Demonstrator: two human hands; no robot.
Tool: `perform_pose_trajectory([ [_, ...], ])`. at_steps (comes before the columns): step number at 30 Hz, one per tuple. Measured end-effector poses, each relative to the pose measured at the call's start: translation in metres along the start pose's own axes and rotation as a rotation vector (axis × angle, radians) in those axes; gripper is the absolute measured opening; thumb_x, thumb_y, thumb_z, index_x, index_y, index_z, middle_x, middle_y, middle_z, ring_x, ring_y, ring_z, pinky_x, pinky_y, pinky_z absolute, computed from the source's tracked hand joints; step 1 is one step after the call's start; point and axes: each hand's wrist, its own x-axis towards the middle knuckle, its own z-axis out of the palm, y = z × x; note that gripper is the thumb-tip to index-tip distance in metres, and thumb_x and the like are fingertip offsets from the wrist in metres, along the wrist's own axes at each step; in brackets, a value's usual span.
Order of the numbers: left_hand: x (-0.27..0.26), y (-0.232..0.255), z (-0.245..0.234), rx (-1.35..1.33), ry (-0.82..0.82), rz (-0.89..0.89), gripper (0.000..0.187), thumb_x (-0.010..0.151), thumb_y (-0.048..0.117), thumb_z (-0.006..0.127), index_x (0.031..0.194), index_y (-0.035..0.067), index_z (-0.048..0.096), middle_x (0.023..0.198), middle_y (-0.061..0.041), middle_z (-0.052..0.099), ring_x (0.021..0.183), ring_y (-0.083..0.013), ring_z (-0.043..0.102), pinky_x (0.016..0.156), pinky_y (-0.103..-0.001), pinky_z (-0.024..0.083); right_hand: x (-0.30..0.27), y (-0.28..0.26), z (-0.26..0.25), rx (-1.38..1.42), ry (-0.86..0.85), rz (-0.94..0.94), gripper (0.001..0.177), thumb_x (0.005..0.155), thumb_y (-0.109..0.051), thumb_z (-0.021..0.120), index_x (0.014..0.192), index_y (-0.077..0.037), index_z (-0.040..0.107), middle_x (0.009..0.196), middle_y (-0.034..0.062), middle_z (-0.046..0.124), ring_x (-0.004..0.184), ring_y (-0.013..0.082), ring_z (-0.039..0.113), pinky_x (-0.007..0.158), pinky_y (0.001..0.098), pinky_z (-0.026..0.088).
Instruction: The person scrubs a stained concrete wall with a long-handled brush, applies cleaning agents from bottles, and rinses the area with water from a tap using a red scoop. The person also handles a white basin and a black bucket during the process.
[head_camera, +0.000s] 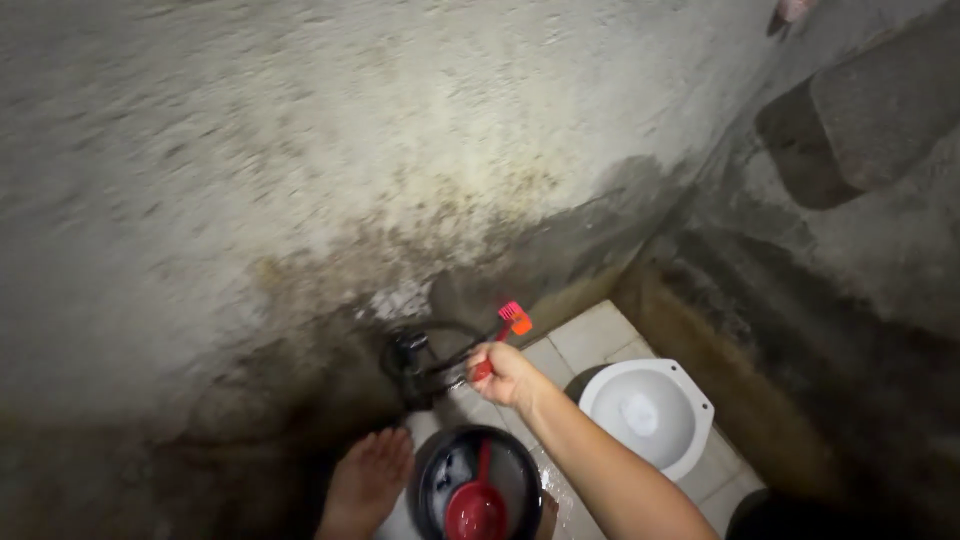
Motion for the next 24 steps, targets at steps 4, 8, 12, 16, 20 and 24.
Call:
perform_pose_trajectory([
  [4,-0.033,0.013,-0.018,0.04,0.073,-0.001,0.023,0.092,0.028,0.06,0.099,0.009,0.072,0.116,-0.009,0.074,0.113,-0.0275,0.066,0.1,-0.046,0.049,-0.083,0.104,0.041,-0.085,-0.071,-0.034,0.021,0.096,-0.009,0.053,0.075,-0.011,0.048,0.057,-0.0038,0.045,0.046,0.0085,0.047,0.045,0.0227,0.044],
  [8,-0.056,0.025,-0.019,0.056,-0.041,0.023,0.027,0.096,0.028,0.059,0.114,0.009,0.065,0.129,-0.008,0.068,0.121,-0.0274,0.062,0.104,-0.047,0.048,-0.107,0.115,0.036,-0.059,-0.138,0.007,0.023,0.098,-0.008,0.051,0.076,-0.012,0.047,0.061,-0.0056,0.048,0.05,0.0062,0.049,0.046,0.022,0.042],
  [12,-0.069,0.027,-0.012,0.037,-0.042,0.027,0.047,0.096,0.032,0.051,0.137,0.01,0.057,0.142,-0.007,0.063,0.132,-0.0263,0.056,0.109,-0.045,0.042,-0.036,0.063,0.037,-0.168,-0.196,0.053,0.028,0.099,-0.011,0.053,0.073,-0.017,0.044,0.059,-0.0052,0.049,0.049,0.0078,0.05,0.041,0.0223,0.04],
  [16,-0.08,0.023,-0.01,-0.014,-0.019,0.029,0.047,0.098,0.028,0.05,0.139,0.007,0.056,0.144,-0.011,0.061,0.138,-0.0284,0.051,0.114,-0.045,0.037,-0.025,0.058,0.056,-0.08,-0.105,0.039,0.016,0.098,-0.009,0.051,0.082,-0.013,0.049,0.061,-0.0058,0.052,0.05,0.007,0.052,0.041,0.0211,0.041],
  [20,-0.1,0.019,-0.017,-0.016,0.035,0.037,0.043,0.098,0.025,0.053,0.137,0.006,0.054,0.145,-0.011,0.059,0.139,-0.0294,0.051,0.115,-0.046,0.038,-0.095,0.116,0.067,-0.129,-0.177,0.033,0.015,0.097,-0.006,0.051,0.083,-0.01,0.048,0.062,-0.0046,0.052,0.05,0.0076,0.052,0.044,0.0217,0.044],
  [24,-0.116,0.022,-0.021,-0.018,0.064,0.047,0.043,0.098,0.025,0.053,0.136,0.006,0.056,0.144,-0.009,0.059,0.136,-0.0276,0.053,0.114,-0.045,0.039,-0.108,0.132,0.071,-0.19,-0.229,0.046,0.019,0.097,-0.002,0.051,0.08,-0.008,0.048,0.061,-0.0023,0.052,0.049,0.0088,0.051,0.045,0.0223,0.046],
])
